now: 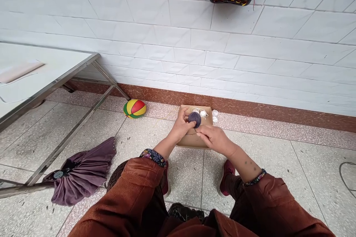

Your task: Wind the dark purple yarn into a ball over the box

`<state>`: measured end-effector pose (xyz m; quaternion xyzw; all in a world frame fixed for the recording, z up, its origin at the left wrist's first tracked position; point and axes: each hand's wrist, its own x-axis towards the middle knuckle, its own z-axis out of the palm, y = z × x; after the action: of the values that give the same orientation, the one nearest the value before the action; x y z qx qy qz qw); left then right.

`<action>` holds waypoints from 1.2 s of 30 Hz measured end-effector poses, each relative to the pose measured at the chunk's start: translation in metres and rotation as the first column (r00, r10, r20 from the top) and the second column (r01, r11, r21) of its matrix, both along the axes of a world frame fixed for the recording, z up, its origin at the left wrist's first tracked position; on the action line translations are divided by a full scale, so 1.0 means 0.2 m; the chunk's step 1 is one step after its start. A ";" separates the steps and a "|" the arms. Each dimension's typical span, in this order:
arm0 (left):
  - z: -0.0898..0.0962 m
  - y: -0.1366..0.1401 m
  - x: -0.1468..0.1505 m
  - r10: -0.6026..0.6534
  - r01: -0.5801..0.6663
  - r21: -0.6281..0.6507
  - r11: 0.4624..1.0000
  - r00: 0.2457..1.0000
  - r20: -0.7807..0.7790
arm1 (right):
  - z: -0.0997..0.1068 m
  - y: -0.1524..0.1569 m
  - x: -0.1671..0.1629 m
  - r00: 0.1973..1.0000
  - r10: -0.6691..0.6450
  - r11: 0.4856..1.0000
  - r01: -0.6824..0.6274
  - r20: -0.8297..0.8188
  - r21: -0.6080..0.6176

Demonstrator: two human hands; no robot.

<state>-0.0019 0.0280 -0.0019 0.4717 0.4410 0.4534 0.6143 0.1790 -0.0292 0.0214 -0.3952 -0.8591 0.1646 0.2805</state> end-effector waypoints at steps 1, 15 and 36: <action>0.00 -0.02 0.01 -0.066 0.066 0.006 0.998 0.998 -0.016 | 0.02 0.02 0.02 0.998 -0.035 0.999 0.035 -0.050 0.000; 0.07 -0.04 -0.01 -0.106 0.124 -0.011 0.992 0.887 0.450 | -0.23 0.14 0.01 0.924 -0.313 0.921 0.238 -0.221 -0.309; 0.06 -0.09 0.00 -0.506 0.486 0.149 0.861 0.851 0.144 | -0.04 0.14 0.09 0.787 -0.375 0.924 0.272 -0.491 -0.270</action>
<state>-0.0023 0.0092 0.0109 0.5593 0.2225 0.3427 0.7213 0.1961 -0.0016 0.0129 -0.4997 -0.6469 0.2960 0.4941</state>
